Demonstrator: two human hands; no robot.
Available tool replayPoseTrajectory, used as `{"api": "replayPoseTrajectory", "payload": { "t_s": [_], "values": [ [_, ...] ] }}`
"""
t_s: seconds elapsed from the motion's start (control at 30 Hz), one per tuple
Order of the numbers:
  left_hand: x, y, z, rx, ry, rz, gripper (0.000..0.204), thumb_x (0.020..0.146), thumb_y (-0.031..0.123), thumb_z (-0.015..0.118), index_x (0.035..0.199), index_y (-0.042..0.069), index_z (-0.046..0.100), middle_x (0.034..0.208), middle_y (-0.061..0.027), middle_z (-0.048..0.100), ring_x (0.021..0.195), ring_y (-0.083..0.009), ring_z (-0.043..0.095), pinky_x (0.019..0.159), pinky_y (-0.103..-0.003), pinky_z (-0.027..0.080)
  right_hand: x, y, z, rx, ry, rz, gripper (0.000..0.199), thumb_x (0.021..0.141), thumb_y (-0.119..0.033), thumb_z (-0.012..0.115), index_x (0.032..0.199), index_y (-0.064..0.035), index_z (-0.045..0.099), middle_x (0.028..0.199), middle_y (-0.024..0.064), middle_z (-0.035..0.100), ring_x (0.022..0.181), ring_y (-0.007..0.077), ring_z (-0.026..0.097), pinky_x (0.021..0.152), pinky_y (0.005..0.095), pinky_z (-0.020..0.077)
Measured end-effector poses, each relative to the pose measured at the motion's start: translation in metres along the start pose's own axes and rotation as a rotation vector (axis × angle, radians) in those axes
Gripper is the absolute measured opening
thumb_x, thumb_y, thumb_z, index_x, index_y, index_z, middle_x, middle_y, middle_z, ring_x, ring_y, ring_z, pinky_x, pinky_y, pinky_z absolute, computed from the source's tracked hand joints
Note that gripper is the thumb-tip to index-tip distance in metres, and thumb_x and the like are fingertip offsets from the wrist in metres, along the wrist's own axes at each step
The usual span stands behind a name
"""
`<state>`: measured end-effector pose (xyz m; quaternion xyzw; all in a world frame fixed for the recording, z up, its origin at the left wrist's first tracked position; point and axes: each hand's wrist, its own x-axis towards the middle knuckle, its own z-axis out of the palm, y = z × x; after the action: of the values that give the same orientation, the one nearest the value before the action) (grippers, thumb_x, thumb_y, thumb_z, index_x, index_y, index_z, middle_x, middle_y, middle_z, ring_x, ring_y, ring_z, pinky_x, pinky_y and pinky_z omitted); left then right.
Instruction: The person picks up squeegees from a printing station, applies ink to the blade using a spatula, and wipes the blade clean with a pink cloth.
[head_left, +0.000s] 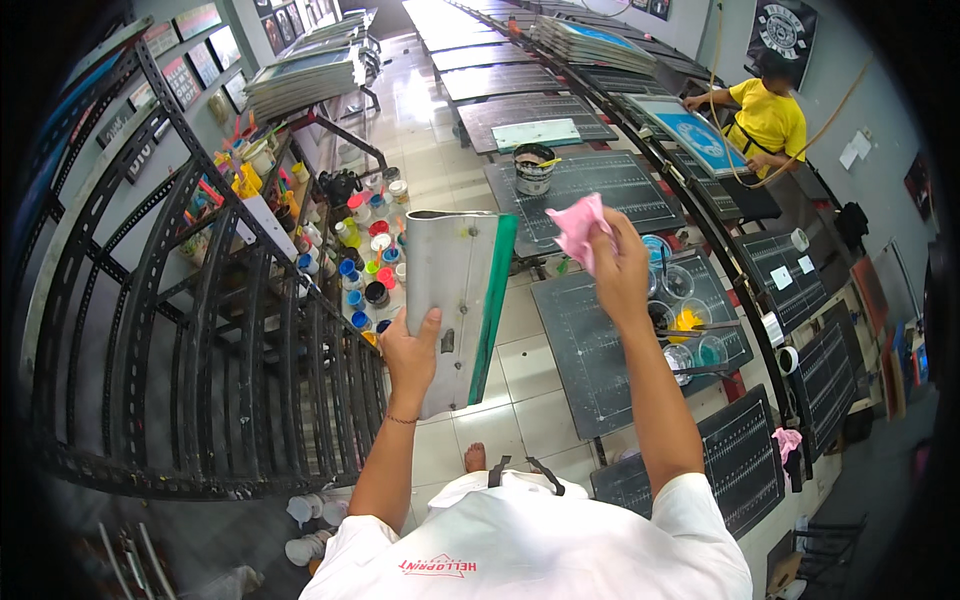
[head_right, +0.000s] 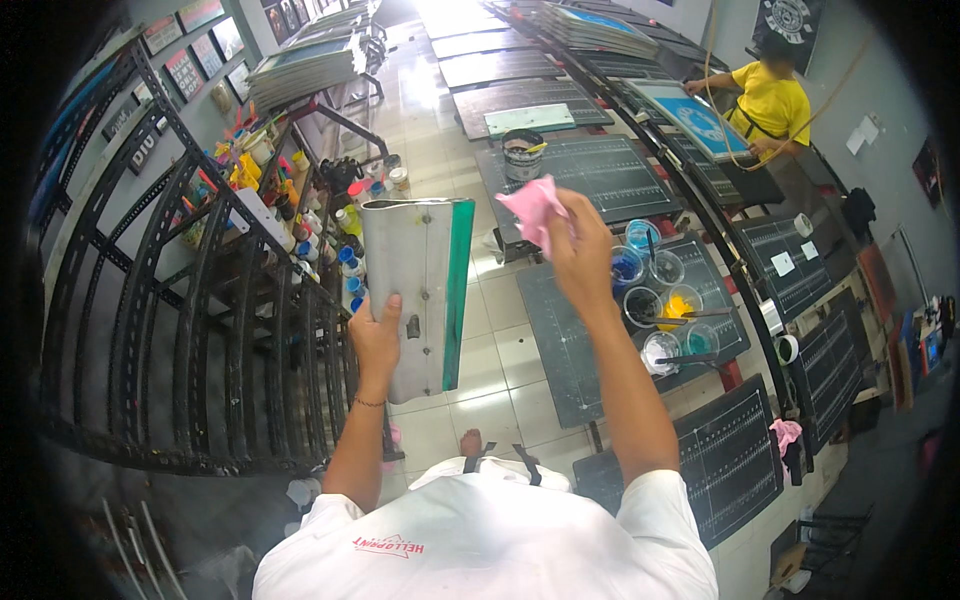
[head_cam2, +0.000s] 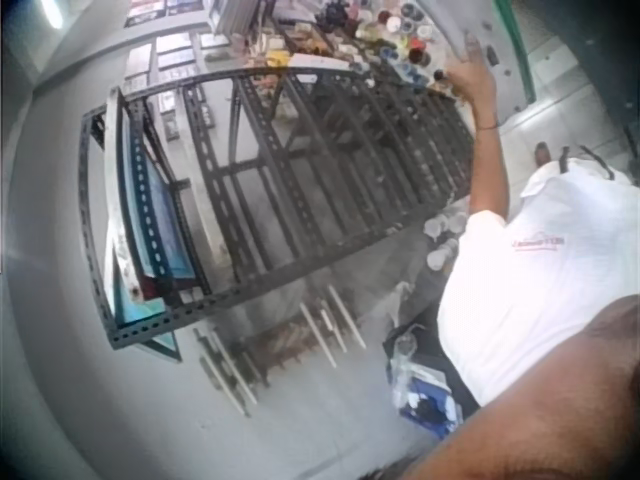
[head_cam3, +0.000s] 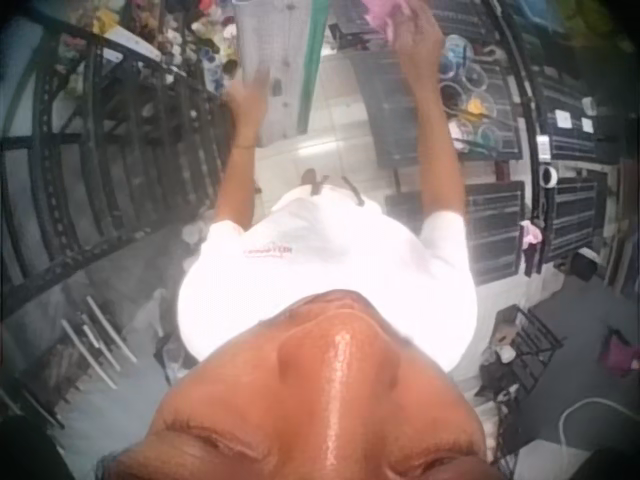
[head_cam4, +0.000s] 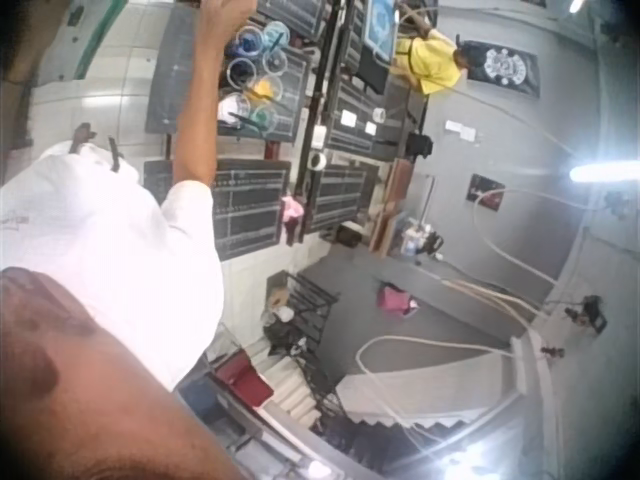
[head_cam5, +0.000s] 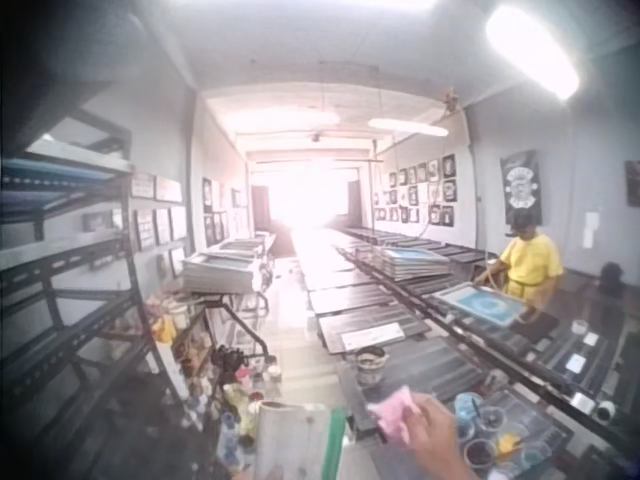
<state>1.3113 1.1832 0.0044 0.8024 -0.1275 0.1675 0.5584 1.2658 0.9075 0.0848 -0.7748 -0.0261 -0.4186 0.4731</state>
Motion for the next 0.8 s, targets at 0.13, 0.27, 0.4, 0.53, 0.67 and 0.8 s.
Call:
{"api": "replayPoseTrajectory", "payload": {
  "t_s": [0.13,0.27,0.4,0.53,0.67,0.8],
  "values": [
    [-0.004,0.016,0.007,0.012,-0.064,0.064,0.043,0.087,0.038,0.069,0.092,-0.004,0.065,0.077,-0.0181,0.067,0.068,-0.0279,0.063,0.066,-0.036,0.049,0.022,-0.010,0.041,-0.027,-0.142,-0.282,0.026,0.092,-0.016,0.060,0.111,0.0012,0.063,0.102,0.0147,0.066,0.090,0.0282,0.065,0.078,0.0345,0.0507],
    [-0.002,0.018,0.004,0.056,-0.067,0.084,0.041,0.088,0.036,0.068,0.094,-0.004,0.065,0.077,-0.0173,0.067,0.068,-0.0262,0.063,0.066,-0.036,0.049,0.018,-0.015,0.059,0.246,-0.135,0.124,0.025,0.096,-0.022,0.058,0.106,-0.0004,0.065,0.092,0.0113,0.068,0.082,0.0220,0.066,0.071,0.0312,0.0525],
    [0.003,0.024,0.014,-0.124,0.042,0.042,0.041,0.090,0.034,0.066,0.098,-0.005,0.064,0.079,-0.0164,0.068,0.069,-0.0224,0.062,0.067,-0.035,0.048,0.022,-0.011,0.076,0.634,0.058,0.492,0.033,0.100,-0.034,0.053,0.103,-0.0027,0.064,0.080,0.0044,0.061,0.065,0.0063,0.057,0.053,0.0213,0.0456],
    [0.010,0.028,0.021,-0.192,0.067,0.055,0.043,0.092,0.036,0.064,0.101,-0.006,0.063,0.079,-0.0148,0.068,0.069,-0.0196,0.061,0.068,-0.035,0.048,0.034,-0.014,0.082,0.579,-0.085,0.392,0.044,0.102,-0.040,0.043,0.100,0.0006,0.059,0.071,0.0039,0.062,0.058,0.0103,0.059,0.054,0.0255,0.0488],
    [0.013,0.035,0.025,-0.166,0.061,0.041,0.045,0.092,0.038,0.064,0.101,-0.006,0.063,0.079,-0.0134,0.068,0.071,-0.0169,0.060,0.069,-0.034,0.048,0.019,-0.012,0.100,0.253,-0.051,0.297,0.046,0.104,-0.037,0.039,0.098,0.0036,0.059,0.072,0.0093,0.064,0.066,0.0158,0.063,0.060,0.0317,0.0489],
    [0.008,0.037,0.024,-0.169,-0.046,-0.108,0.047,0.095,0.039,0.060,0.107,-0.006,0.063,0.089,-0.0109,0.067,0.080,-0.0152,0.059,0.076,-0.032,0.047,0.002,0.015,0.094,0.122,-0.081,0.270,0.045,0.105,-0.037,0.037,0.101,0.0012,0.060,0.078,0.0069,0.062,0.071,0.0137,0.060,0.061,0.0295,0.0479]
  ]
}}
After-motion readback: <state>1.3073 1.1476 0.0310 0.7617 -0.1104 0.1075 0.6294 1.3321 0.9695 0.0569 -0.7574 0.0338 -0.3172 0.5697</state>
